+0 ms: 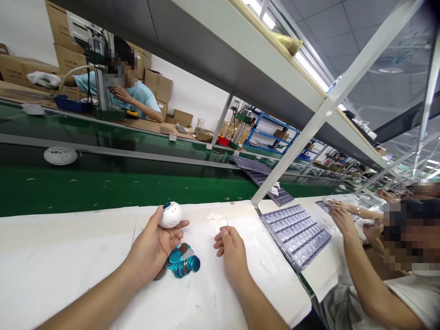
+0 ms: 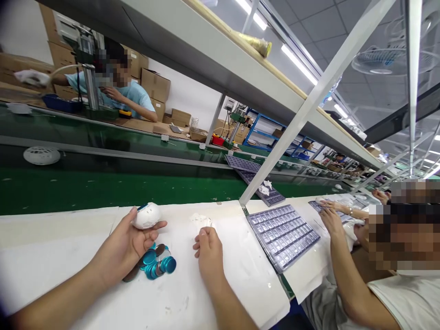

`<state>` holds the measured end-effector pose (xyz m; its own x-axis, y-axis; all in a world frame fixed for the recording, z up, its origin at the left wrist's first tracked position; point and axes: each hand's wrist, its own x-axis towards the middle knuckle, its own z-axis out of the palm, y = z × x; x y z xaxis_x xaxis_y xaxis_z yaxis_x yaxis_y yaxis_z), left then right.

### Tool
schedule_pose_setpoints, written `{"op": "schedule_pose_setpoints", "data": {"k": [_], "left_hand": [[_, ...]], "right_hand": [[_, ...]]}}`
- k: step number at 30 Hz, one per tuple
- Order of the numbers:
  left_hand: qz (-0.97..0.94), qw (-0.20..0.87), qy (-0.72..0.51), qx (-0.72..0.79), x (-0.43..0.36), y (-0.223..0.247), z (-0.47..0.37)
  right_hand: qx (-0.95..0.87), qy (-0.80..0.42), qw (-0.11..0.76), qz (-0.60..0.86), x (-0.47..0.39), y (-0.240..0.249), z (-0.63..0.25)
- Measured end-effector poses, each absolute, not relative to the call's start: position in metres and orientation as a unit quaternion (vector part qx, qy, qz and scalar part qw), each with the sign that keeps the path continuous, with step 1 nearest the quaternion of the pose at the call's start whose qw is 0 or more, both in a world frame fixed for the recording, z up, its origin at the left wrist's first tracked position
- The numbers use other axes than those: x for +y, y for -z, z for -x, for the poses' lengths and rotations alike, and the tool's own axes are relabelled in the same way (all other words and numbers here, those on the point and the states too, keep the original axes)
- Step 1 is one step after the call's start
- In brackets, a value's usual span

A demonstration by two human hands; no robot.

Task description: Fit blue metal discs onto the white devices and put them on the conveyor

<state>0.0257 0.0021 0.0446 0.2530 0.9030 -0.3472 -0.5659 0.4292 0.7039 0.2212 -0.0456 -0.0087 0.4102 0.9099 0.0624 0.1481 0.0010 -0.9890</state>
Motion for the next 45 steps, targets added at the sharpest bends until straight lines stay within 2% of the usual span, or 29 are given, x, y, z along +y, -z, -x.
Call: {"op": "schedule_pose_setpoints", "data": {"k": [8, 11, 14, 16, 19, 24, 32, 34, 37, 39, 42, 44, 45], "left_hand": [[-0.308, 0.724, -0.467, 0.405, 0.0, -0.038, -0.02], [-0.568, 0.559, -0.416, 0.439, 0.0, -0.033, -0.015], [-0.829, 0.311, -0.27, 0.378, -0.002, -0.022, -0.011], [-0.896, 0.219, -0.173, 0.345, -0.004, -0.012, -0.011], [-0.922, 0.175, -0.092, 0.332, -0.005, 0.004, -0.017], [-0.928, 0.168, -0.078, 0.323, -0.002, 0.013, -0.028], [-0.942, 0.218, -0.018, 0.254, -0.007, -0.012, -0.025], [-0.941, 0.224, -0.055, 0.246, -0.009, -0.016, -0.022], [-0.905, 0.251, -0.197, 0.281, -0.012, -0.022, -0.019], [-0.823, 0.355, -0.287, 0.339, -0.015, -0.029, -0.02], [-0.588, 0.648, -0.327, 0.356, -0.025, -0.042, -0.027], [-0.429, 0.792, -0.319, 0.295, -0.033, -0.049, -0.032], [-0.374, 0.829, -0.32, 0.267, -0.036, -0.051, -0.034]], "right_hand": [[-0.476, -0.332, 0.513, 0.633, -0.046, 0.019, -0.209], [-0.483, -0.323, 0.504, 0.639, -0.048, 0.014, -0.211], [-0.474, -0.277, 0.511, 0.662, -0.049, 0.003, -0.243], [-0.45, -0.211, 0.518, 0.696, -0.049, -0.007, -0.284], [-0.364, -0.086, 0.513, 0.773, -0.048, -0.021, -0.364], [-0.215, 0.038, 0.452, 0.865, -0.035, -0.033, -0.47], [-0.202, 0.024, 0.419, 0.885, -0.013, -0.041, -0.487], [-0.228, 0.022, 0.43, 0.873, -0.018, -0.045, -0.47], [-0.3, -0.002, 0.456, 0.838, -0.033, -0.045, -0.417], [-0.376, -0.064, 0.495, 0.781, -0.048, -0.041, -0.361], [-0.487, -0.229, 0.606, 0.586, -0.068, -0.04, -0.266], [-0.518, -0.304, 0.598, 0.53, -0.075, -0.042, -0.217], [-0.533, -0.33, 0.579, 0.522, -0.077, -0.043, -0.201]]}}
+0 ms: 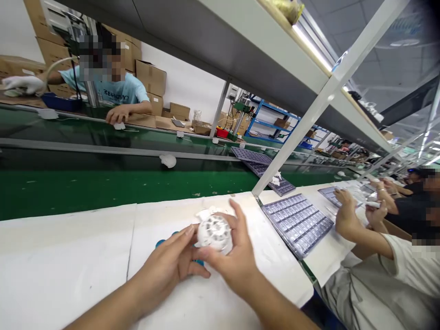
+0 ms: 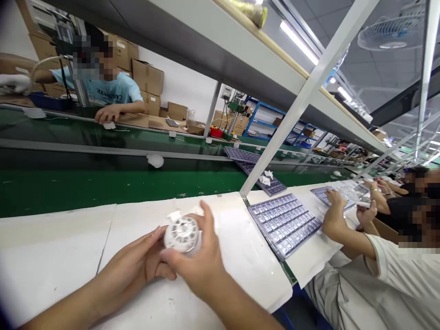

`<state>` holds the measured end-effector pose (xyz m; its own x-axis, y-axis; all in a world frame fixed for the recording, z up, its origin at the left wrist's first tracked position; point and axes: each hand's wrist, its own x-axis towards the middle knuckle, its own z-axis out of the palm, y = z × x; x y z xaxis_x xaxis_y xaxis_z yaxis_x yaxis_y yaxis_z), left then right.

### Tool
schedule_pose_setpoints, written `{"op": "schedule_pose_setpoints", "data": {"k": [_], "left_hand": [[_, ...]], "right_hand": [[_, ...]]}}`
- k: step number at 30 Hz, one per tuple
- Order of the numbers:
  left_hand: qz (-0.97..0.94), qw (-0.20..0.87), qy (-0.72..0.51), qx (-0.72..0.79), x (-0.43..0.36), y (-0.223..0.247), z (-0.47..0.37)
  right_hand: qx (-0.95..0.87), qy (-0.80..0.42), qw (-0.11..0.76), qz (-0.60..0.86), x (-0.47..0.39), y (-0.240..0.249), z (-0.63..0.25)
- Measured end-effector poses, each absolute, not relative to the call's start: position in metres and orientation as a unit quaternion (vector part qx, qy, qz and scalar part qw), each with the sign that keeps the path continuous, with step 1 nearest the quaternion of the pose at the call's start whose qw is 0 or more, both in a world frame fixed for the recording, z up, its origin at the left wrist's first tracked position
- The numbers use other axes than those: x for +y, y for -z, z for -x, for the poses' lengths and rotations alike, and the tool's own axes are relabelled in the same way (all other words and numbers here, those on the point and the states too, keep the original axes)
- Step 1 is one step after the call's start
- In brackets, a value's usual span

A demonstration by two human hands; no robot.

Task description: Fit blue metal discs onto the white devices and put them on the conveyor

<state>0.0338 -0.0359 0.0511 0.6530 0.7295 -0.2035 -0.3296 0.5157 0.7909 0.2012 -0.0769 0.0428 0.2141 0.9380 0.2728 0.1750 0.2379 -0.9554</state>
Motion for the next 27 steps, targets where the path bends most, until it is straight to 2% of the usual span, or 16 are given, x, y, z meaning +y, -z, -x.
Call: {"op": "schedule_pose_setpoints", "data": {"k": [4, 6, 9, 11, 13, 17, 23, 27], "left_hand": [[-0.306, 0.836, -0.362, 0.276, -0.038, -0.051, -0.034], [-0.305, 0.82, -0.38, 0.299, -0.033, -0.049, -0.033], [-0.3, 0.808, -0.39, 0.323, -0.025, -0.048, -0.031], [-0.296, 0.805, -0.391, 0.334, -0.022, -0.048, -0.032], [-0.301, 0.8, -0.391, 0.34, -0.021, -0.048, -0.032], [-0.325, 0.782, -0.412, 0.335, -0.023, -0.047, -0.031], [-0.384, 0.76, -0.413, 0.324, -0.028, -0.046, -0.03], [-0.432, 0.739, -0.407, 0.318, -0.031, -0.043, -0.031]], "right_hand": [[-0.565, -0.319, 0.517, 0.558, -0.078, -0.04, -0.192], [-0.584, -0.283, 0.441, 0.62, -0.08, -0.033, -0.2], [-0.624, -0.25, 0.271, 0.689, -0.085, -0.021, -0.2], [-0.638, -0.226, 0.214, 0.704, -0.088, -0.015, -0.194], [-0.645, -0.217, 0.193, 0.706, -0.09, -0.014, -0.189], [-0.66, -0.284, 0.219, 0.66, -0.094, -0.029, -0.195], [-0.633, -0.319, 0.358, 0.609, -0.106, -0.064, -0.213], [-0.596, -0.366, 0.439, 0.564, -0.107, -0.07, -0.204]]}}
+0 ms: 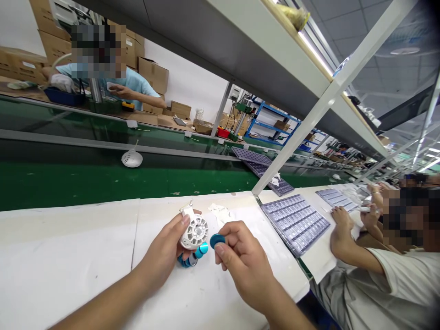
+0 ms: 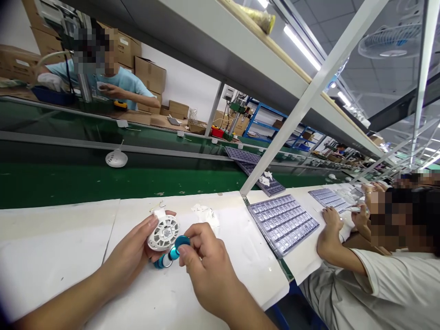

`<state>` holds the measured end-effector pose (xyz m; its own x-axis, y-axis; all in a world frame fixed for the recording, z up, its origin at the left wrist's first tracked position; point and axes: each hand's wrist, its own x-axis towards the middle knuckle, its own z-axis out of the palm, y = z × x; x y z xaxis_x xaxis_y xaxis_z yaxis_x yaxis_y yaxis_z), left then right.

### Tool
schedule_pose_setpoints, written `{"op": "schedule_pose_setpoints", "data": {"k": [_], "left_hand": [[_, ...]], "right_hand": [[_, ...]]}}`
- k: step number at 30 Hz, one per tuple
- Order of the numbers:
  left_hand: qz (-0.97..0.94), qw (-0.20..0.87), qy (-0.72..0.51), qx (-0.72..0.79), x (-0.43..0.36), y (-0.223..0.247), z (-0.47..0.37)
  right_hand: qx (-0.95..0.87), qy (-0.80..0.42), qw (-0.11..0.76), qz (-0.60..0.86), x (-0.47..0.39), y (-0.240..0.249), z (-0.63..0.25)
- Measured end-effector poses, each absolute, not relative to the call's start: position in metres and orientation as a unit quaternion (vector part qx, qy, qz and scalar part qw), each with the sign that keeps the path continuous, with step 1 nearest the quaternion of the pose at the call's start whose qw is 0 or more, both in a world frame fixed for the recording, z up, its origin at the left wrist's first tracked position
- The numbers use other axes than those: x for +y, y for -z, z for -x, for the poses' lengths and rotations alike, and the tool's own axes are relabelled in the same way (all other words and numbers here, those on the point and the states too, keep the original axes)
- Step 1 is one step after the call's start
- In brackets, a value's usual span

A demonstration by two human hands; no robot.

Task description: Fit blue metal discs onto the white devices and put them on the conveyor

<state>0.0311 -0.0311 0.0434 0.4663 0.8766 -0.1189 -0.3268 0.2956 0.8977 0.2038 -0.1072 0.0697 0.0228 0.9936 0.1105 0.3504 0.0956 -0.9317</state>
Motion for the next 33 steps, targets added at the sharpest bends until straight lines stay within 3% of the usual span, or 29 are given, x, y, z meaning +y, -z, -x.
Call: {"op": "schedule_pose_setpoints", "data": {"k": [7, 26, 33], "left_hand": [[-0.464, 0.739, -0.387, 0.299, -0.035, -0.042, -0.032], [-0.529, 0.717, -0.33, 0.312, -0.037, -0.046, -0.029], [-0.571, 0.697, -0.319, 0.293, -0.038, -0.039, -0.029]], "right_hand": [[-0.61, -0.34, 0.484, 0.527, -0.094, -0.063, -0.188], [-0.577, -0.361, 0.447, 0.581, -0.094, -0.061, -0.188], [-0.513, -0.398, 0.499, 0.575, -0.091, -0.056, -0.196]]}}
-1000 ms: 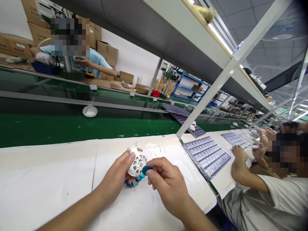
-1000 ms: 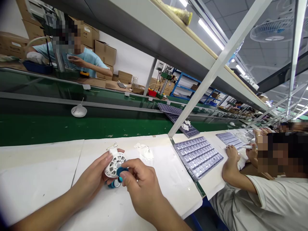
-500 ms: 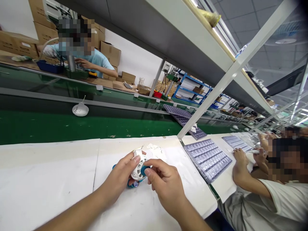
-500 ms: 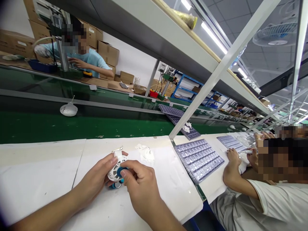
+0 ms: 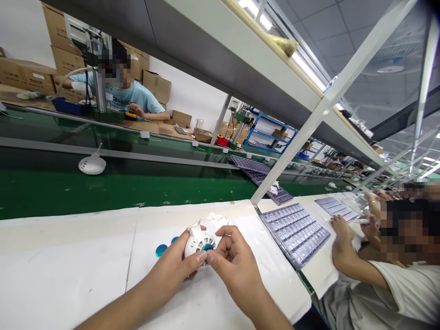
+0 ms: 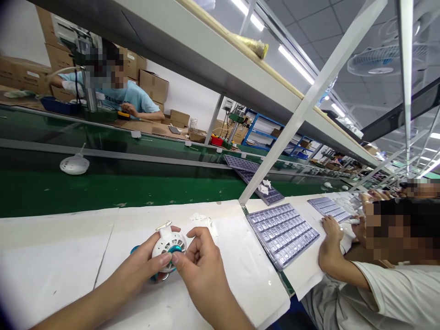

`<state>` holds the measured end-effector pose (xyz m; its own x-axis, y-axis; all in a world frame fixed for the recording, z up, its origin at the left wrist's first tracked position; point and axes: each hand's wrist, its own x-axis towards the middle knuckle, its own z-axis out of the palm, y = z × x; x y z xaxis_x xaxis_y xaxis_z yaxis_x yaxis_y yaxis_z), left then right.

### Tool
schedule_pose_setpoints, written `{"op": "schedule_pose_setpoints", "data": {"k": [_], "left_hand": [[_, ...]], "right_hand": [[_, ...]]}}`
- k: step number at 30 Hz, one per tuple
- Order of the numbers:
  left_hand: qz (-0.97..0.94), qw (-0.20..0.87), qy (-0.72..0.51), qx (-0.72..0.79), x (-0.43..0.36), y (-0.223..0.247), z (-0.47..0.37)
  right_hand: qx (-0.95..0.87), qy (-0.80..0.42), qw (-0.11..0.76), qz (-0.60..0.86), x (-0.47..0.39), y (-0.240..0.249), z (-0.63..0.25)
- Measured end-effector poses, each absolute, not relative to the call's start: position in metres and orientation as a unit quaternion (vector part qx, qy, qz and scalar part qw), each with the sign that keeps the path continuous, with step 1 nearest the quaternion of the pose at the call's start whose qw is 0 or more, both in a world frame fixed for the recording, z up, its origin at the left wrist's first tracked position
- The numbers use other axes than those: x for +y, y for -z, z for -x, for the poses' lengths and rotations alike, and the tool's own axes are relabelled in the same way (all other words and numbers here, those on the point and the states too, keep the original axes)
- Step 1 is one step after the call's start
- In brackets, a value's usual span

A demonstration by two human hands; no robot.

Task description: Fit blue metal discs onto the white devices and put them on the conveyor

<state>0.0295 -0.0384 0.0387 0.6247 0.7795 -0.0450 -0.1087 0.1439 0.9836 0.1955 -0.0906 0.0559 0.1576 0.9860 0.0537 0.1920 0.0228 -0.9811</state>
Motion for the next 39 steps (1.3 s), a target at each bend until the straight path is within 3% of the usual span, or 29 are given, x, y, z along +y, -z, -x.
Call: {"op": "schedule_pose_setpoints", "data": {"k": [4, 7, 10, 15, 19, 31, 36, 39], "left_hand": [[-0.568, 0.705, -0.334, 0.26, -0.041, -0.039, -0.029], [-0.59, 0.694, -0.328, 0.25, -0.048, -0.042, -0.028], [-0.601, 0.688, -0.315, 0.257, -0.057, -0.046, -0.027], [-0.605, 0.67, -0.337, 0.269, -0.065, -0.055, -0.026], [-0.563, 0.713, -0.327, 0.26, -0.059, -0.061, -0.027], [-0.416, 0.782, -0.364, 0.289, -0.04, -0.049, -0.034], [-0.255, 0.736, -0.455, 0.432, -0.005, -0.043, -0.03], [-0.247, 0.699, -0.504, 0.444, 0.008, -0.04, -0.022]], "right_hand": [[-0.473, -0.477, 0.554, 0.491, -0.09, -0.052, -0.189], [-0.454, -0.583, 0.546, 0.394, -0.094, -0.049, -0.178], [-0.417, -0.615, 0.565, 0.359, -0.101, -0.046, -0.167], [-0.395, -0.576, 0.608, 0.378, -0.104, -0.045, -0.156], [-0.415, -0.56, 0.619, 0.362, -0.1, -0.046, -0.154], [-0.475, -0.563, 0.535, 0.414, -0.075, -0.044, -0.17], [-0.41, -0.396, 0.578, 0.585, -0.063, -0.01, -0.213], [-0.403, -0.364, 0.565, 0.621, -0.056, 0.012, -0.226]]}}
